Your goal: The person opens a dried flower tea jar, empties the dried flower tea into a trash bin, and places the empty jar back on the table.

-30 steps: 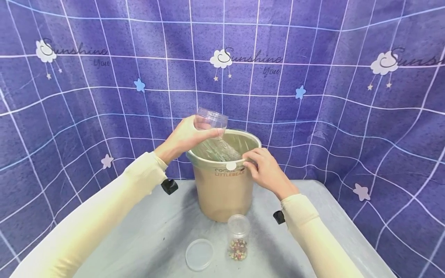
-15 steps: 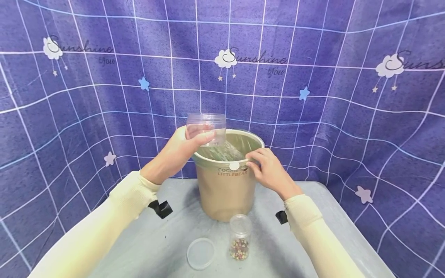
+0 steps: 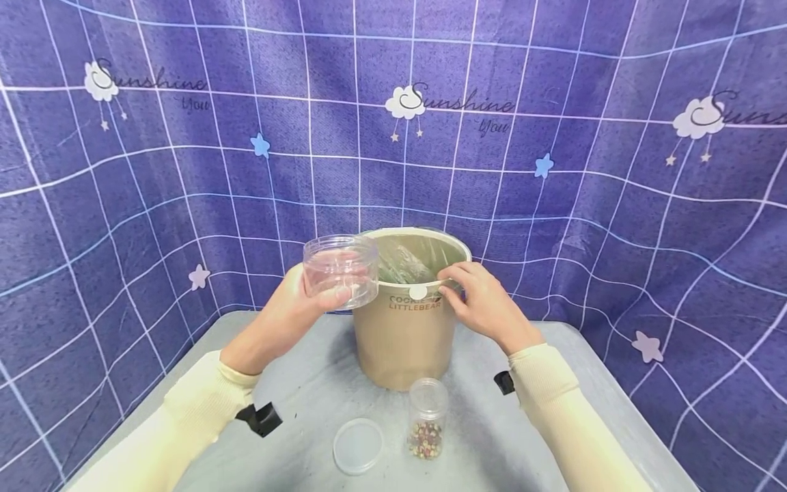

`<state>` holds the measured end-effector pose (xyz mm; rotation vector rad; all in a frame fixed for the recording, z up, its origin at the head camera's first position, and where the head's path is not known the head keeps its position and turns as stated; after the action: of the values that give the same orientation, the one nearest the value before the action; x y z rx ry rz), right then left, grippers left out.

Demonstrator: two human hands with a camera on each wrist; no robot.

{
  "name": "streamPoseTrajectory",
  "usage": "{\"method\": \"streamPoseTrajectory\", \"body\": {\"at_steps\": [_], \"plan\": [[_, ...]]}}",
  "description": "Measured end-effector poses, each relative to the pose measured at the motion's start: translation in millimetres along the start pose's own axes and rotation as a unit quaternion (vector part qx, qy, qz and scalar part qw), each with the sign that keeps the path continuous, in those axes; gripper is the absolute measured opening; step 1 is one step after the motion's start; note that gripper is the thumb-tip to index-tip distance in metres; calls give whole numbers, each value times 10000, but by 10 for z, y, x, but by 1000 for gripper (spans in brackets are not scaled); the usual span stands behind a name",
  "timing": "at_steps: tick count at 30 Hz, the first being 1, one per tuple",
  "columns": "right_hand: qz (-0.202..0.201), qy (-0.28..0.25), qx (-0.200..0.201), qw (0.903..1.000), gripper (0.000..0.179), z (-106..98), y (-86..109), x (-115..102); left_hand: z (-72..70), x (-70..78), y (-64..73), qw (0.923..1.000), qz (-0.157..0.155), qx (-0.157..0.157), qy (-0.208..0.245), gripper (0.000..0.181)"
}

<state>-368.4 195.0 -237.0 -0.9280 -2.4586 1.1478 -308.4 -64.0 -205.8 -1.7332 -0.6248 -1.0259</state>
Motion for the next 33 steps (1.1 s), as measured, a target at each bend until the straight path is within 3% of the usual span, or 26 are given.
{"method": "streamPoseTrajectory", "body": {"at_steps": [12, 20, 33], "plan": [[296, 147, 64, 9994, 29, -91, 46, -18, -351, -563, 278, 9976, -354, 592, -28, 72], [508, 277, 242, 9980, 30, -165, 147, -40, -481, -917, 484, 9945, -622, 837, -129, 74], [772, 434, 427, 9952, 32, -364, 306, -71, -595, -1335, 794, 9867, -1106, 794, -889, 72]]}}
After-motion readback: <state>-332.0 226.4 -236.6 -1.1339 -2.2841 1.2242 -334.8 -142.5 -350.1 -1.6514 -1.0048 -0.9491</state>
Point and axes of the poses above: each hand's wrist, its own y-axis away from the middle knuckle, its own z-axis out of the palm, x = y × z, the point moved 7 cm from there along -y, towards the middle knuckle, and after that the axes turned 1 degree about -z, right-handed, at the moved point
